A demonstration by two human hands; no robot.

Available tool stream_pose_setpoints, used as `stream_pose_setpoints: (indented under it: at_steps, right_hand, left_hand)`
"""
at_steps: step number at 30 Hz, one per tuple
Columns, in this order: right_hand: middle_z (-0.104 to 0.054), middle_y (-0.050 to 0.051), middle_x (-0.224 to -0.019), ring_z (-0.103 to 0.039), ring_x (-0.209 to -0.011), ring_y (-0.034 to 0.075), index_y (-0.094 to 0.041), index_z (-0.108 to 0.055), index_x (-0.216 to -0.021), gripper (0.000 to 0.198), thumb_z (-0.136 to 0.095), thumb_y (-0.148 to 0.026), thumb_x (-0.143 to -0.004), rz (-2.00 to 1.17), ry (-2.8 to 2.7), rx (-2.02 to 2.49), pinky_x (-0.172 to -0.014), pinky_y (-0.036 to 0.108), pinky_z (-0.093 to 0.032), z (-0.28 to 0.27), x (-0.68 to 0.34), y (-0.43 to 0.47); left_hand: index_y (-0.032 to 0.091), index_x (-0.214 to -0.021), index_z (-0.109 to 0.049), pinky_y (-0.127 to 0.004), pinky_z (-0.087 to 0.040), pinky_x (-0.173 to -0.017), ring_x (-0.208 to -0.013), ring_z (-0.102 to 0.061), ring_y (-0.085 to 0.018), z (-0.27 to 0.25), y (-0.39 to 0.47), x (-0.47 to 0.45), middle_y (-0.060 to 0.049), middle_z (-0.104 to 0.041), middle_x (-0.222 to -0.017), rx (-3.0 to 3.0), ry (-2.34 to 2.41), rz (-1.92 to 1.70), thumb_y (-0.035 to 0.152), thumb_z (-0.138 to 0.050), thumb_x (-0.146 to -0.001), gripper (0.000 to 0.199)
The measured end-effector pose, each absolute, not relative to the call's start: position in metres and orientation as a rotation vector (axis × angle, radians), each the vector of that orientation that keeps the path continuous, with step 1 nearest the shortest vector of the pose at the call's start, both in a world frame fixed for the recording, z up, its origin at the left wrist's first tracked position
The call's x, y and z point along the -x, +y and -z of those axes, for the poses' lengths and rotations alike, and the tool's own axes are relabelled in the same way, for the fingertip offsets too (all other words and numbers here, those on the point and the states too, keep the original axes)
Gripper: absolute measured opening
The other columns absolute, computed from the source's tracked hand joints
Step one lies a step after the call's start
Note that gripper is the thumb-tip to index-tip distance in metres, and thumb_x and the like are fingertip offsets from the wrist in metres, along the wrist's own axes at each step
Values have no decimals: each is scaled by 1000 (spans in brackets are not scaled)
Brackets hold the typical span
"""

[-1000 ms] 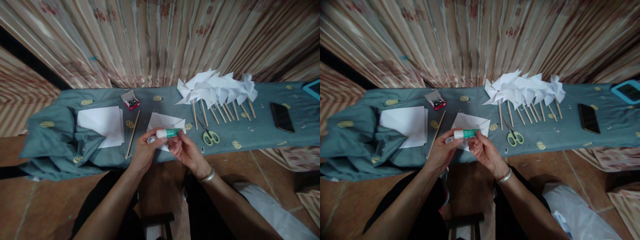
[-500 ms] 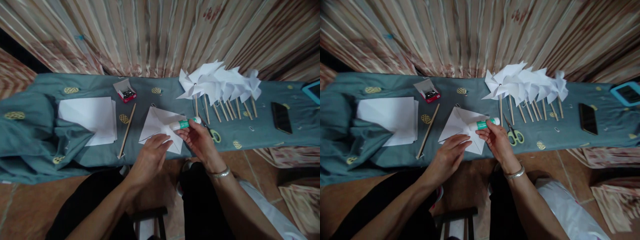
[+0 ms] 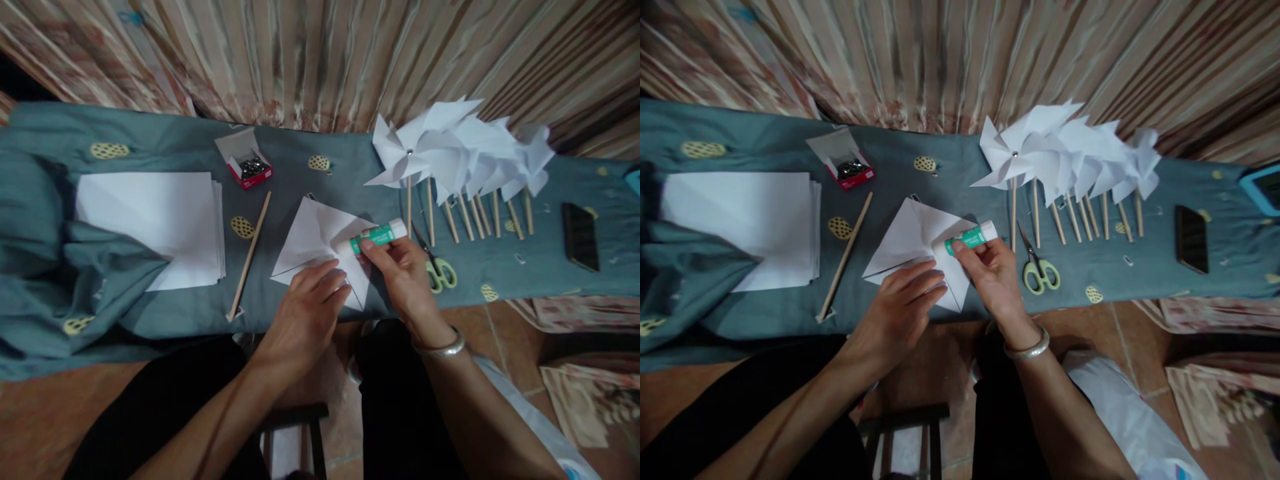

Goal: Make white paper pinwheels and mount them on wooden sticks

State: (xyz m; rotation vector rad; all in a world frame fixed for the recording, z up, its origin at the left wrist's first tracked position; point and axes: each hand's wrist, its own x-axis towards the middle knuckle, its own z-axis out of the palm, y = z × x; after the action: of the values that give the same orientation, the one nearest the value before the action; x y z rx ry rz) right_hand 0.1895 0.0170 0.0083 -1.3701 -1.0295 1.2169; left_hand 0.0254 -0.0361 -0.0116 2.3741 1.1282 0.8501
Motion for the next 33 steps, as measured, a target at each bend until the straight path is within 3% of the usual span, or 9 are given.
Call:
stream_pose_setpoints:
  at_steps: [8,17,33]
  right_hand:
    - [-68,-2,-72,-60,-66,14,-23,-65,-75,27,-80,-43,-66,-1212,-1054,1402,-65,28,-51,-4,-187,19]
    - [-66,-2,-71,-60,-65,13,-23,-64,-77,24,-77,-42,-71,-1150,-1149,1437,-66,29,-50,2,-187,17]
    - [-69,1,-77,-63,-67,15,-20,-62,-85,25,-70,-43,-79,-811,-1470,1615,-64,28,-48,-3,-180,17]
  left_hand:
    - [19,-110,-65,-51,-30,-110,-143,-30,-30,14,-36,-24,-8,-67,-124,-2387,1245,-747,7,-48,-87,31]
    - [21,-114,-64,-60,-23,-113,-139,-37,-33,12,-38,-23,-5,-66,-127,-2387,1284,-676,4,-48,-84,38]
    - [23,-109,-67,-65,-16,-114,-139,-36,-34,10,-35,-25,-5,-65,-128,-2320,1271,-608,8,-50,-84,34]
